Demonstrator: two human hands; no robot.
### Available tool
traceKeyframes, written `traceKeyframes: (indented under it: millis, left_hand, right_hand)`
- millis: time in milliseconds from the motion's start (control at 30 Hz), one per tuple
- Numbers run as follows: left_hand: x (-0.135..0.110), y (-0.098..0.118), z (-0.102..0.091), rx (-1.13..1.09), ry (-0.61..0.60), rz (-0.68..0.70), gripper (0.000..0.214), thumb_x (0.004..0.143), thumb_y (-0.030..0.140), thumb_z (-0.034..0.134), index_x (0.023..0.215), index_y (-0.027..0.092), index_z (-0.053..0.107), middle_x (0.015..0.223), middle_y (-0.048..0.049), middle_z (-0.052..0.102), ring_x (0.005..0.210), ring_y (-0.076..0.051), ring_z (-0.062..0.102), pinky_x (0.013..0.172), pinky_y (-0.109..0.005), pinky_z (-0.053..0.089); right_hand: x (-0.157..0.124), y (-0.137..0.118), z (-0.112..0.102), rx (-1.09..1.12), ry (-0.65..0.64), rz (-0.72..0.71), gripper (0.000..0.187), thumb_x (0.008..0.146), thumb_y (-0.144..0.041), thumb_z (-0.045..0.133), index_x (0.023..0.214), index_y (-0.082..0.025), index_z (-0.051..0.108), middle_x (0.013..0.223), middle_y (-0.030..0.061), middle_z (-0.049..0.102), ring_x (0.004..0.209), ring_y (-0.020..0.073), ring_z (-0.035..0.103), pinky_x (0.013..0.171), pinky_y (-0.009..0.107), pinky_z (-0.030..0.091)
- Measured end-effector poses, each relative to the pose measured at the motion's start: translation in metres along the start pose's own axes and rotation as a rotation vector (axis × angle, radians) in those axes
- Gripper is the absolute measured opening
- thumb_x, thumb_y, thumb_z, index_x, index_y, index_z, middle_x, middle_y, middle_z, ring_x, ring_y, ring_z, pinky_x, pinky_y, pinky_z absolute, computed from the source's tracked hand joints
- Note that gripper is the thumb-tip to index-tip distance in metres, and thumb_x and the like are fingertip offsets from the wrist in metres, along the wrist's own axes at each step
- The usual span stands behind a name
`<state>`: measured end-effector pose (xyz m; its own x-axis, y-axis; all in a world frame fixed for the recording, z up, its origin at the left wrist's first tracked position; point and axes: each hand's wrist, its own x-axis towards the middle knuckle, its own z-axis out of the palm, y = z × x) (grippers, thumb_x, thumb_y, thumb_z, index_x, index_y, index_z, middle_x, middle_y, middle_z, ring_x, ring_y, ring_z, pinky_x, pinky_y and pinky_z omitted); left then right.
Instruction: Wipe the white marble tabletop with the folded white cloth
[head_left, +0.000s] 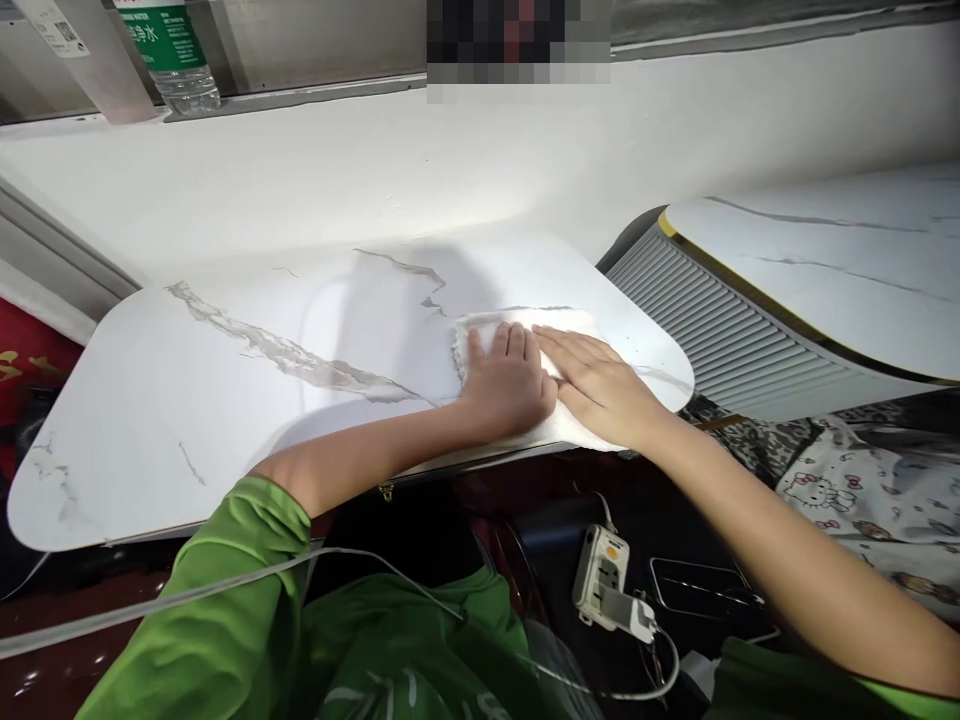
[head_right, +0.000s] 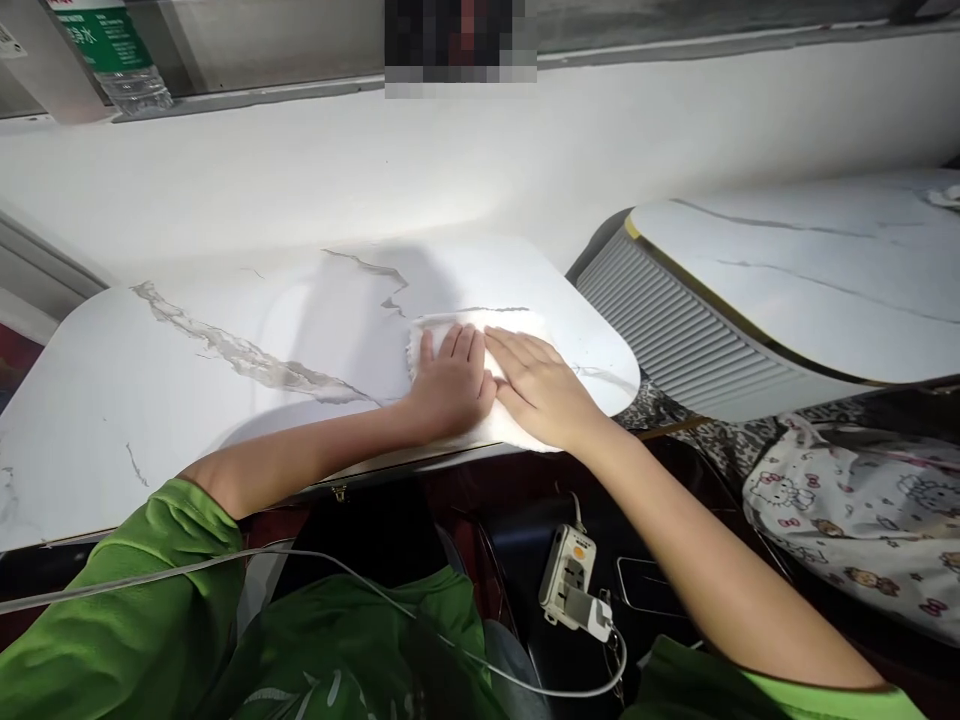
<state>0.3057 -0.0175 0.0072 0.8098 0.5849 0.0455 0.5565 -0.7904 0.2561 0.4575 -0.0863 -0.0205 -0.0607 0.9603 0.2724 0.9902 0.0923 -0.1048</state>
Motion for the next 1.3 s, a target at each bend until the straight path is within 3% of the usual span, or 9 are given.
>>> traceKeyframes:
  millis: [133, 300, 667, 767, 900, 1033, 1133, 1300]
  left_hand:
    - [0.020, -0.002, 0.005, -0.017, 0.039, 0.032, 0.057, 0.096, 0.023, 0.032, 0.149, 0.002, 0.034, 0.159, -0.0182, 0.033, 0.149, -0.029, 0.026, 0.122, -0.057, 0.015]
    - [0.057, -0.014, 0.003, -0.025, 0.032, 0.037, 0.056, 0.097, 0.021, 0.031, 0.149, 0.003, 0.035, 0.159, -0.0179, 0.033, 0.149, -0.030, 0.025, 0.123, -0.054, 0.014]
    - [0.143, -0.070, -0.006, -0.023, -0.045, -0.028, 0.057, 0.098, 0.020, 0.022, 0.153, 0.007, 0.028, 0.163, -0.0111, 0.026, 0.152, -0.023, 0.019, 0.124, -0.050, 0.009]
    - [0.157, -0.087, -0.008, -0.015, -0.026, -0.057, 0.057, 0.098, 0.020, 0.022, 0.153, 0.006, 0.029, 0.163, -0.0120, 0.026, 0.152, -0.024, 0.019, 0.124, -0.049, 0.008]
    - [0.165, -0.110, -0.014, -0.009, 0.020, -0.091, 0.055, 0.099, 0.021, 0.023, 0.152, 0.011, 0.033, 0.162, -0.0103, 0.029, 0.151, -0.025, 0.022, 0.124, -0.050, 0.009]
    - [0.164, -0.126, -0.019, 0.002, 0.043, -0.126, 0.056, 0.099, 0.021, 0.023, 0.153, 0.010, 0.032, 0.162, -0.0104, 0.029, 0.151, -0.024, 0.022, 0.124, -0.048, 0.010]
    - [0.159, -0.129, -0.020, 0.010, 0.046, -0.139, 0.056, 0.099, 0.021, 0.023, 0.154, 0.011, 0.031, 0.162, -0.0091, 0.028, 0.151, -0.023, 0.021, 0.124, -0.048, 0.011]
    - [0.135, -0.126, -0.022, 0.024, 0.020, -0.150, 0.056, 0.100, 0.022, 0.022, 0.154, 0.007, 0.027, 0.163, -0.0107, 0.025, 0.152, -0.021, 0.019, 0.124, -0.048, 0.010]
  right_hand:
    - [0.011, 0.014, 0.000, -0.009, 0.003, 0.014, 0.059, 0.093, -0.032, 0.027, 0.143, -0.007, 0.047, 0.147, 0.0193, 0.051, 0.136, 0.0324, 0.048, 0.114, 0.054, 0.039]
    - [0.042, 0.035, 0.003, -0.012, -0.013, 0.063, 0.060, 0.090, -0.029, 0.028, 0.144, -0.010, 0.046, 0.147, 0.0168, 0.051, 0.136, 0.0307, 0.047, 0.114, 0.053, 0.037]
    - [0.133, 0.069, 0.028, 0.023, 0.004, 0.077, 0.059, 0.088, -0.023, 0.033, 0.141, -0.003, 0.048, 0.148, 0.0190, 0.050, 0.137, 0.0330, 0.045, 0.115, 0.051, 0.033]
    - [0.157, 0.075, 0.036, 0.048, 0.047, 0.036, 0.057, 0.088, -0.024, 0.033, 0.139, -0.008, 0.052, 0.144, 0.0163, 0.054, 0.134, 0.0336, 0.048, 0.112, 0.052, 0.036]
    - [0.188, 0.075, 0.043, 0.069, 0.047, -0.034, 0.057, 0.088, -0.025, 0.034, 0.140, -0.010, 0.052, 0.145, 0.0127, 0.055, 0.134, 0.0334, 0.048, 0.112, 0.051, 0.037]
    - [0.207, 0.071, 0.052, 0.055, 0.005, -0.008, 0.058, 0.091, -0.028, 0.032, 0.143, -0.009, 0.048, 0.149, 0.0125, 0.050, 0.136, 0.0334, 0.045, 0.114, 0.052, 0.034]
    - [0.210, 0.066, 0.058, 0.055, 0.031, -0.006, 0.057, 0.092, -0.029, 0.031, 0.145, -0.014, 0.046, 0.151, 0.0105, 0.049, 0.137, 0.0346, 0.043, 0.112, 0.057, 0.033]
    - [0.197, 0.048, 0.058, 0.036, 0.030, -0.018, 0.058, 0.091, -0.028, 0.030, 0.143, -0.008, 0.047, 0.149, 0.0154, 0.050, 0.136, 0.0331, 0.046, 0.112, 0.054, 0.034]
